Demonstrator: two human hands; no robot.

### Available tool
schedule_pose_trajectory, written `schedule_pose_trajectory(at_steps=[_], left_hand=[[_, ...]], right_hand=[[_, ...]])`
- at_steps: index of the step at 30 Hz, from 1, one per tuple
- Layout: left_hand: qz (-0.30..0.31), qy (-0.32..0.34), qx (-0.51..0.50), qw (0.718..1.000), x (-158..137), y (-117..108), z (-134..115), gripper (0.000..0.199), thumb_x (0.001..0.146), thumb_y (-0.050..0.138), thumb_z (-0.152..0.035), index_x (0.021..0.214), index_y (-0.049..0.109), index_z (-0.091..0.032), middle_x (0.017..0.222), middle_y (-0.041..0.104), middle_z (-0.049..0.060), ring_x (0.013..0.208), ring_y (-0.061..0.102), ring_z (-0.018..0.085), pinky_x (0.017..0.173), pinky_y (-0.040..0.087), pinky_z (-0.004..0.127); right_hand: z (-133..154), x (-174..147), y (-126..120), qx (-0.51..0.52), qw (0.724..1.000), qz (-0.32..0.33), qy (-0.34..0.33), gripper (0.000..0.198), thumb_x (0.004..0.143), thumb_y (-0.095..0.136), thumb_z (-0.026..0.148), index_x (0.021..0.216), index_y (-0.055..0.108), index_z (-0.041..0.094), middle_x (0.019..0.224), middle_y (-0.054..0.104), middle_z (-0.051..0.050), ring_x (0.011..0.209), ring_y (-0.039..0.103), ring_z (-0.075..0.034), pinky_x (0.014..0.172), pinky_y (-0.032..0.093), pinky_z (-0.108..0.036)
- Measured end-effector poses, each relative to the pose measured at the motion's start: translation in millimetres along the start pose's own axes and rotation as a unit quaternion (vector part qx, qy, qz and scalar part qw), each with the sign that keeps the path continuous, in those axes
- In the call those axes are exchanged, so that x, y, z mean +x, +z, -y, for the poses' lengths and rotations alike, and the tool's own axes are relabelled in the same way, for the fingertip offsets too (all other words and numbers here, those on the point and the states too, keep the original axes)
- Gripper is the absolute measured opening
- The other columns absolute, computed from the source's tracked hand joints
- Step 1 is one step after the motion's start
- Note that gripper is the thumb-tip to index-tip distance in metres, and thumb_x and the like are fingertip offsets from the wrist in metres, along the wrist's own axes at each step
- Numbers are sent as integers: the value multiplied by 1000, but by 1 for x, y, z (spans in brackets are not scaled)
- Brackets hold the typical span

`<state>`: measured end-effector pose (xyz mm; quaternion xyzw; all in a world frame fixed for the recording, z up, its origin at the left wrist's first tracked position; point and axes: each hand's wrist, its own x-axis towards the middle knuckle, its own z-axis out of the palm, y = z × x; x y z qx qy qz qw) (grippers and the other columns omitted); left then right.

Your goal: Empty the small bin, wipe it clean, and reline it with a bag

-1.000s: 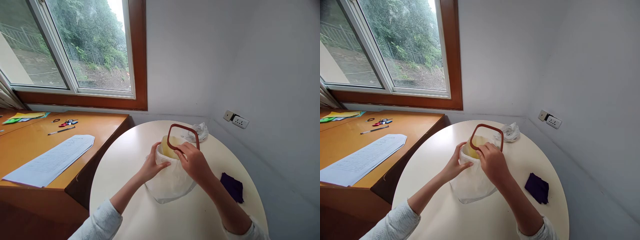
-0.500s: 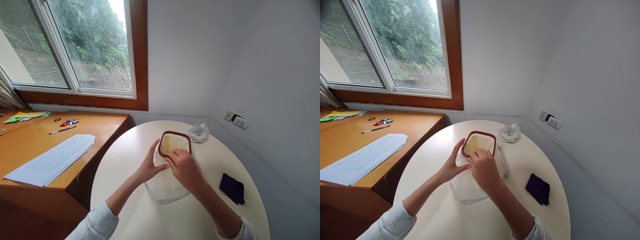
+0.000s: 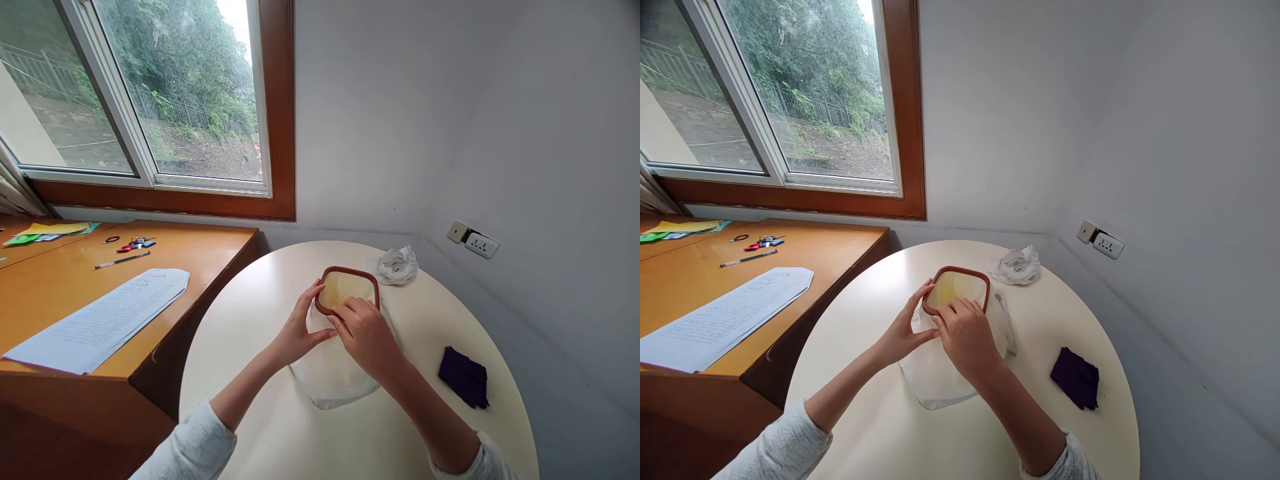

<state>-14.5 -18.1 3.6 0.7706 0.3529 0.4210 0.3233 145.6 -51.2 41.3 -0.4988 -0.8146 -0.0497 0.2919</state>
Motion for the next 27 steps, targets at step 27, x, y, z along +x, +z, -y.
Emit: schedule_pose_trajectory(at_steps=[27], left_hand=[[-9,-22,-37,999,7,-3,-2,43,89,40,-39,130,36,-28,147,21,3,135,18,21,111,20,42]], right_hand=[[-72,-10,4,176,974,-15,144,51,91,28,41,136,33,18,142,34,-8,131,28,-21,107,25,-44]])
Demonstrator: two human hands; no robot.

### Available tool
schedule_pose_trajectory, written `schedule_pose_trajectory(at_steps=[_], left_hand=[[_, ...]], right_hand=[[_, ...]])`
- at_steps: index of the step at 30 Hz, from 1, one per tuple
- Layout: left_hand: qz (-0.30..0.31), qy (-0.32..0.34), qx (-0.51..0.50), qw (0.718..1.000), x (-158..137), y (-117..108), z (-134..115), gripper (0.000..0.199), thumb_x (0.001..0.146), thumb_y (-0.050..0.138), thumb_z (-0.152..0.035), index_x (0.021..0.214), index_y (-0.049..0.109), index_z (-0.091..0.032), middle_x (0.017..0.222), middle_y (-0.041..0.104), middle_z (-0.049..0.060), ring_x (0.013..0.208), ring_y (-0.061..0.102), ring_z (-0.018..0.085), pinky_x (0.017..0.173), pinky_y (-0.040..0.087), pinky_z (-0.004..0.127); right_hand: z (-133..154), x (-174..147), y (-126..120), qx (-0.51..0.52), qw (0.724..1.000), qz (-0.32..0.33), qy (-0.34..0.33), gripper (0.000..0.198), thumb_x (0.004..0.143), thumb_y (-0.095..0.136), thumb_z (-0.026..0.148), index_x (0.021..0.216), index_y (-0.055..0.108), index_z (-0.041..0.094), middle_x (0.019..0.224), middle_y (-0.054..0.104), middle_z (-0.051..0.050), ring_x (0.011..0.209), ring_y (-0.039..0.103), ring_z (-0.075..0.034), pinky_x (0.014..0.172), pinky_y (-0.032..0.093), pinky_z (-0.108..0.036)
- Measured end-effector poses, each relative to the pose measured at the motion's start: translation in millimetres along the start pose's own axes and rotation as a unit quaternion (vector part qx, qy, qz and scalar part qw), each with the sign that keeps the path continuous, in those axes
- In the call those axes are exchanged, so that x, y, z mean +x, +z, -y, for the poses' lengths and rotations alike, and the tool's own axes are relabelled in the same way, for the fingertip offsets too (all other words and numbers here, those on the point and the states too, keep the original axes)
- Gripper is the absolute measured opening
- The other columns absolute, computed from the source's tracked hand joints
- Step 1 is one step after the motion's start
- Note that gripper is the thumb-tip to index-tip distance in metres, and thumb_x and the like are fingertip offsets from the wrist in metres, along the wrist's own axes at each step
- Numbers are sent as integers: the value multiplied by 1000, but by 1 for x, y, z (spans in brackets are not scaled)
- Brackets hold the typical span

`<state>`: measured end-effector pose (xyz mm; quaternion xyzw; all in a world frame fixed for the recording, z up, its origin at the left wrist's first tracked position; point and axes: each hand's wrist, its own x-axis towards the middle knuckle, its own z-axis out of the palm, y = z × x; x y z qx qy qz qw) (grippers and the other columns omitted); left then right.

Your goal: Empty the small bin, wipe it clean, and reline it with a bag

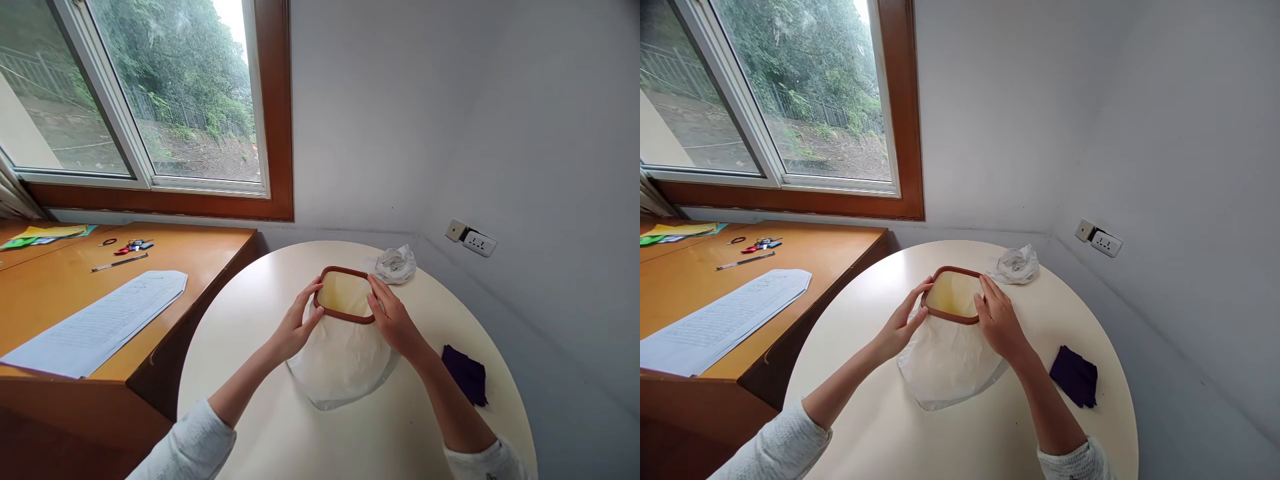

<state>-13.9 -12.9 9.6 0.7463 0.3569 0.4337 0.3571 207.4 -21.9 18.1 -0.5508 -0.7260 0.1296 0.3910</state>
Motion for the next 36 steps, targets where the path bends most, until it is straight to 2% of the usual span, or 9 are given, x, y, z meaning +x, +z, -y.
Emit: schedule_pose_trajectory(at_steps=[11,17,25,31,36], left_hand=[[-24,8,-39,999,3,3,4,40,87,45,-38,125,43,-26,145,28,5,133,26,24,108,28,41],[-19,10,-15,1000,4,0,2,40,86,46,-37,125,44,-26,144,31,5,132,28,24,108,29,41],[-22,29,26,999,5,-3,-1,40,86,46,-37,124,45,-24,141,36,7,130,31,25,106,31,42],[-6,40,90,995,4,-5,-1,40,86,46,-37,123,46,-25,138,39,6,128,35,24,105,32,42],[-4,40,104,994,4,-5,1,40,86,46,-37,123,45,-25,138,40,7,127,36,24,104,33,41]], right_hand=[[-2,1,3,37,999,0,2,50,91,28,40,136,35,19,143,32,-7,132,26,-19,109,23,-43],[1,2,2,33,999,8,13,51,91,28,40,136,35,18,142,33,-7,132,26,-20,109,24,-43],[-3,2,7,46,998,-35,-14,46,90,31,37,132,41,20,139,39,-7,129,32,-21,106,28,-45],[-3,2,6,34,999,-36,-4,44,90,32,33,129,44,18,138,40,-8,128,33,-20,107,28,-44],[-3,2,6,36,999,-37,-3,44,90,32,32,129,45,17,138,39,-8,128,33,-20,107,28,-42]])
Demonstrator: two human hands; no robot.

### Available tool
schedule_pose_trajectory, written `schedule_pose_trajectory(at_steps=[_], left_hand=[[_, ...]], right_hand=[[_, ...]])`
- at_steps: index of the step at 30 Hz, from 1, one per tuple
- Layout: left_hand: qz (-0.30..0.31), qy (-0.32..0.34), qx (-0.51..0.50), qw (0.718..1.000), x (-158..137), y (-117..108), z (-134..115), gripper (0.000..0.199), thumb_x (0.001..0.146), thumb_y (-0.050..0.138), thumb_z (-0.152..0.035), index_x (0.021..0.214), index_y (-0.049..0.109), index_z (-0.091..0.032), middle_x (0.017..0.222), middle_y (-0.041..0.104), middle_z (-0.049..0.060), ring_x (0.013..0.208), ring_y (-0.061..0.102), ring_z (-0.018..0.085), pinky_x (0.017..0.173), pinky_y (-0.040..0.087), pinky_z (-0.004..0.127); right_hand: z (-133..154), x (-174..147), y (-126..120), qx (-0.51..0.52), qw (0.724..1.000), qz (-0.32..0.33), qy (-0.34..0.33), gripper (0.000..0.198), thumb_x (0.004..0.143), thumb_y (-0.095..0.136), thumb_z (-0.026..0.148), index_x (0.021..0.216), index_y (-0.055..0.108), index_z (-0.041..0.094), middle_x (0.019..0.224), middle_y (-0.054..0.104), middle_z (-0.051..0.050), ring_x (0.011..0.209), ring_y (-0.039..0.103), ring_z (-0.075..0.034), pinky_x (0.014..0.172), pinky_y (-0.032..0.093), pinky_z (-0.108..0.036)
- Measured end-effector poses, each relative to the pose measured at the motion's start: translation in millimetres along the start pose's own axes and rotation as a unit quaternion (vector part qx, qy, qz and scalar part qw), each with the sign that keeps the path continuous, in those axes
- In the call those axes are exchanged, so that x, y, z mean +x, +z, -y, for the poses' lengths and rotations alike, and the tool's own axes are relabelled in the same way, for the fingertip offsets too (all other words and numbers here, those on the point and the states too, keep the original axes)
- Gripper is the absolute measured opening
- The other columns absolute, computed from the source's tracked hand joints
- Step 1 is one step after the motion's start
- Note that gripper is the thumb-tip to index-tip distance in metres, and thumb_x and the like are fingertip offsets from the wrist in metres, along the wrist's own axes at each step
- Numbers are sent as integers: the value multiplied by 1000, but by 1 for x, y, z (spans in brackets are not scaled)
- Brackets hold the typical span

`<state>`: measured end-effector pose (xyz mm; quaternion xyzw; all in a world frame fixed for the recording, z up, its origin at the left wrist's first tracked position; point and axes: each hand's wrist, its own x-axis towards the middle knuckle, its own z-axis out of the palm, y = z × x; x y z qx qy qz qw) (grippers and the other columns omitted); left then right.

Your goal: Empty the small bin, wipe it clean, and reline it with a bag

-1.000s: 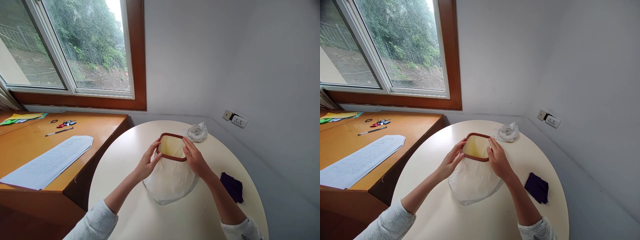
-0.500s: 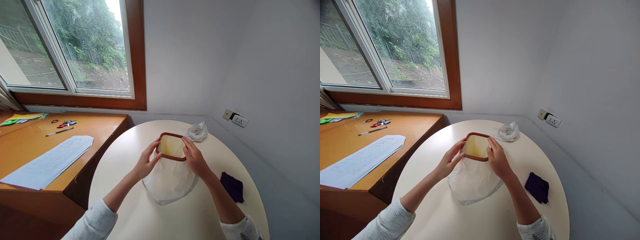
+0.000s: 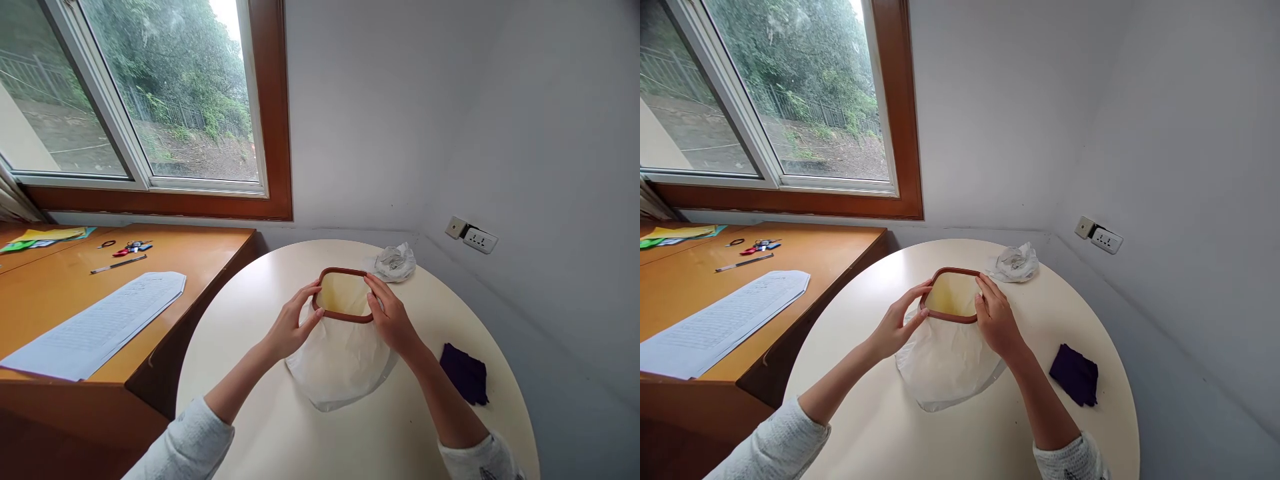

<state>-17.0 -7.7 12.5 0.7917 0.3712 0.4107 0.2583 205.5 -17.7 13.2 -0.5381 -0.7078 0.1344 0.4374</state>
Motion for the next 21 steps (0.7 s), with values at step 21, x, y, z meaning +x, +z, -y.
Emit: schedule_pose_trajectory(at_steps=[21], left_hand=[[3,-2,8,1000,0,1,3,39,85,48,-35,122,45,-24,137,40,9,127,36,25,104,33,43]], right_hand=[[-16,-9,14,37,999,-12,-16,46,92,24,29,133,39,16,142,32,-5,132,25,-16,110,23,-38]])
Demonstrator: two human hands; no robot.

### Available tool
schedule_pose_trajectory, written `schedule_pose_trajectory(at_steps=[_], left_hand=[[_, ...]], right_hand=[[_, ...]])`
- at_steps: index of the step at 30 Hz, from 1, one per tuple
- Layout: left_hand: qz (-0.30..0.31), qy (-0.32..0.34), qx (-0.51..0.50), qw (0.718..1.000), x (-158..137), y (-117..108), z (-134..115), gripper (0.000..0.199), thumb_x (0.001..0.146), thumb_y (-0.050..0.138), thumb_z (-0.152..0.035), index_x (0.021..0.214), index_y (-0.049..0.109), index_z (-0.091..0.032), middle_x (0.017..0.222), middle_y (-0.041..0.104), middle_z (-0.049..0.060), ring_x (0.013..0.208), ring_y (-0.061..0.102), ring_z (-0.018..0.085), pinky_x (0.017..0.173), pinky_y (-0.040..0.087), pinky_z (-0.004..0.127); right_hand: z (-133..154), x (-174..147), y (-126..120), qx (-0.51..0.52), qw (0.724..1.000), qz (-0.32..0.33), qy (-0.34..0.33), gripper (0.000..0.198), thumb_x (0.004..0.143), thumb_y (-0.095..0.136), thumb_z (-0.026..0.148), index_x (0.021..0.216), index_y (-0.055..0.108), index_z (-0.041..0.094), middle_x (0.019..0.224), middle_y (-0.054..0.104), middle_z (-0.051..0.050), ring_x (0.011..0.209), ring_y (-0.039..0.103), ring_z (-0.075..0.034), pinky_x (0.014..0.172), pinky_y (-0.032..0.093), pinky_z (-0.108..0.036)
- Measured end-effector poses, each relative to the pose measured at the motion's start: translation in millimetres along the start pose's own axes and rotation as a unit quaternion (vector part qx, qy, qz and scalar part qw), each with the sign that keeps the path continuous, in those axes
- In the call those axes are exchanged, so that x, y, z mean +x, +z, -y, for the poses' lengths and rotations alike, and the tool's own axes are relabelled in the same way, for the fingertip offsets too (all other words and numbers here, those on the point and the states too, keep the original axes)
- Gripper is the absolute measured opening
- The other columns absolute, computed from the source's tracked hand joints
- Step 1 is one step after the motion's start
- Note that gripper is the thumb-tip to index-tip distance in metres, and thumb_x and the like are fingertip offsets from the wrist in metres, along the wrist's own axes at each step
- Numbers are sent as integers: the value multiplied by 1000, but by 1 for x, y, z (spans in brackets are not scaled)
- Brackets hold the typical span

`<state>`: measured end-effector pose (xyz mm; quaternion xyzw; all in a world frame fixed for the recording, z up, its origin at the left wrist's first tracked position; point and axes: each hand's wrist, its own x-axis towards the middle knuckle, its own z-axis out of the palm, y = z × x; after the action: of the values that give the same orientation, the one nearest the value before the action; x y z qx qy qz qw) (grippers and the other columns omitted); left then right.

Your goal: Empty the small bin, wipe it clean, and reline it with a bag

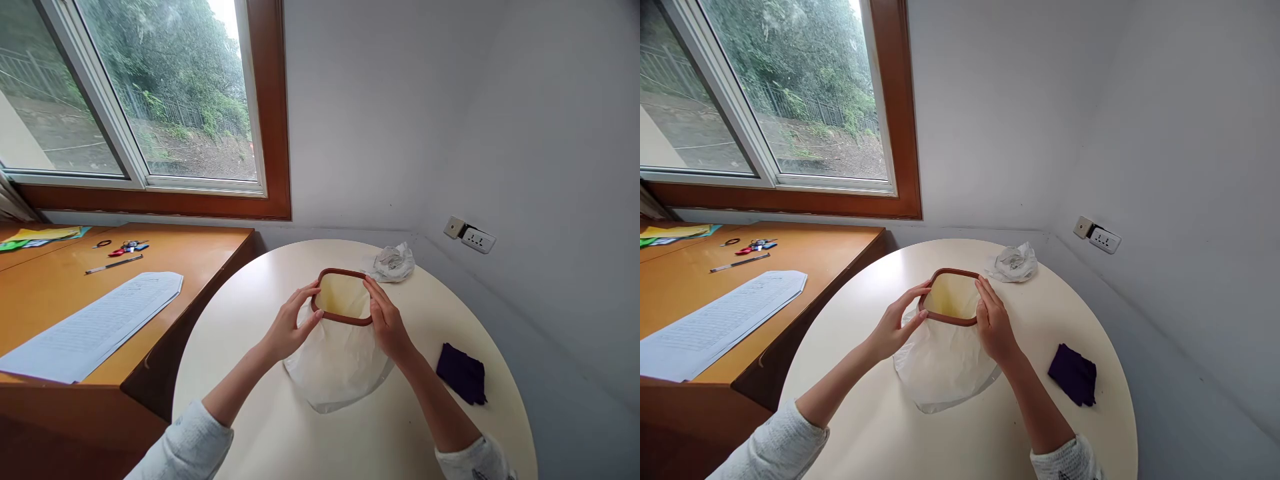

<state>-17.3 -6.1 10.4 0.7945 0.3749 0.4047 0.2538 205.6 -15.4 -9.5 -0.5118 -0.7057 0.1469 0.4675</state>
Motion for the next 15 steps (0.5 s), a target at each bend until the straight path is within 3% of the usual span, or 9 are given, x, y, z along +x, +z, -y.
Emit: schedule_pose_trajectory(at_steps=[15], left_hand=[[-3,8,-5,1000,-2,1,1,39,85,48,-35,122,45,-24,137,40,9,127,36,25,103,34,44]], right_hand=[[-2,-1,2,22,1000,-4,0,45,92,25,28,134,38,17,143,32,-4,133,24,-15,110,22,-37]])
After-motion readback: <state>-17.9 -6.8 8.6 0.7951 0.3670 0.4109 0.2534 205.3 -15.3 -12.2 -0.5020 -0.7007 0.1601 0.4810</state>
